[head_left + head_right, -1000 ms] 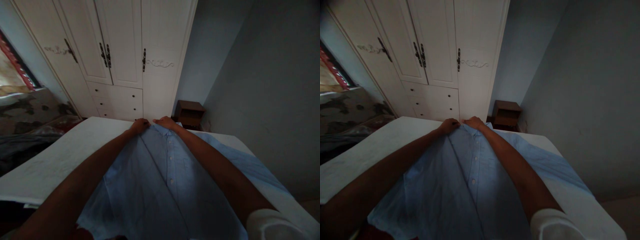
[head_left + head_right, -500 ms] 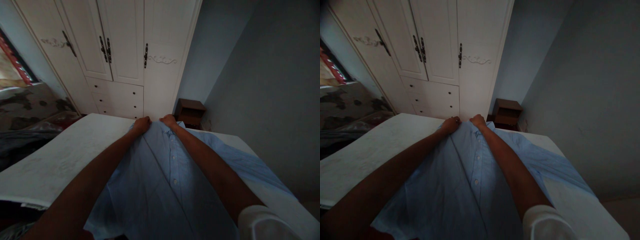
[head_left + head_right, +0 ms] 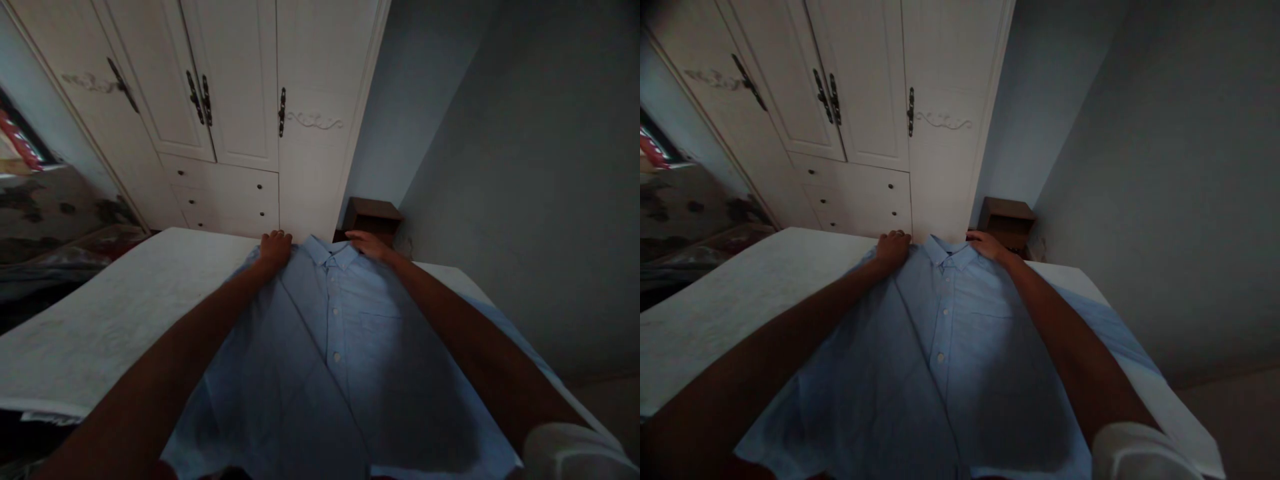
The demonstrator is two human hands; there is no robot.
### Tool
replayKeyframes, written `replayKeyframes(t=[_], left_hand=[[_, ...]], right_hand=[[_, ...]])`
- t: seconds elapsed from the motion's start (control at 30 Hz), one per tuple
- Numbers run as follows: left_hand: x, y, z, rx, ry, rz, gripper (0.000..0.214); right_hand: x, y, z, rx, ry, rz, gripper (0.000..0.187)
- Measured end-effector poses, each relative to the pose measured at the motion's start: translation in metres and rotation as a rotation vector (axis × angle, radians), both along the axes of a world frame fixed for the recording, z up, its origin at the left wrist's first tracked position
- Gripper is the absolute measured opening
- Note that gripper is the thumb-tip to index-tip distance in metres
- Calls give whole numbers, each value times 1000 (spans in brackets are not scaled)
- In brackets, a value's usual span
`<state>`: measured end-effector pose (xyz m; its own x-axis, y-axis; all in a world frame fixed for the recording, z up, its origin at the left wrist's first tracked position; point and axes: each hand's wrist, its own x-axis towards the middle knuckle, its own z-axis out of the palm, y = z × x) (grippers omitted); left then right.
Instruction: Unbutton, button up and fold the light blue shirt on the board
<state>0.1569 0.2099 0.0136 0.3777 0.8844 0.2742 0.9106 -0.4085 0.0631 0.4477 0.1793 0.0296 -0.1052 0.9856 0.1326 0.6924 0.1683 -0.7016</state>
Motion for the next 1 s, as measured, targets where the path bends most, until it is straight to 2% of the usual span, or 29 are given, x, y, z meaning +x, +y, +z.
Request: replayKeyframes(t=[0.13,0.23,0.3,0.43,0.57,0.7,0.87,1.0], left_hand=[[7,-6,7,-2,-31,-37,35],[11,-3,8,-18,-91,-55,37],[14,3,8,-38,-137,-80,43],[20,14,10,-90,-242,-165,59],[38,17,13,-88,-359,-320,64],[75,12,14,-123,-229,-438,54],[115,11,14,-196,-171,-432,44],[124,17,15,-256,-172,-373,52]], right_hand=[[10,-13,-12,-66,171,-49,45],[9,-12,-18,-87,264,-68,38],[7,-8,-20,-70,340,-93,34],[2,2,-23,9,431,-177,38],[-6,7,-29,62,438,-206,38],[-8,4,-30,96,450,-221,41],[11,-7,-21,35,399,-194,30],[39,-23,-18,13,207,-157,26]])
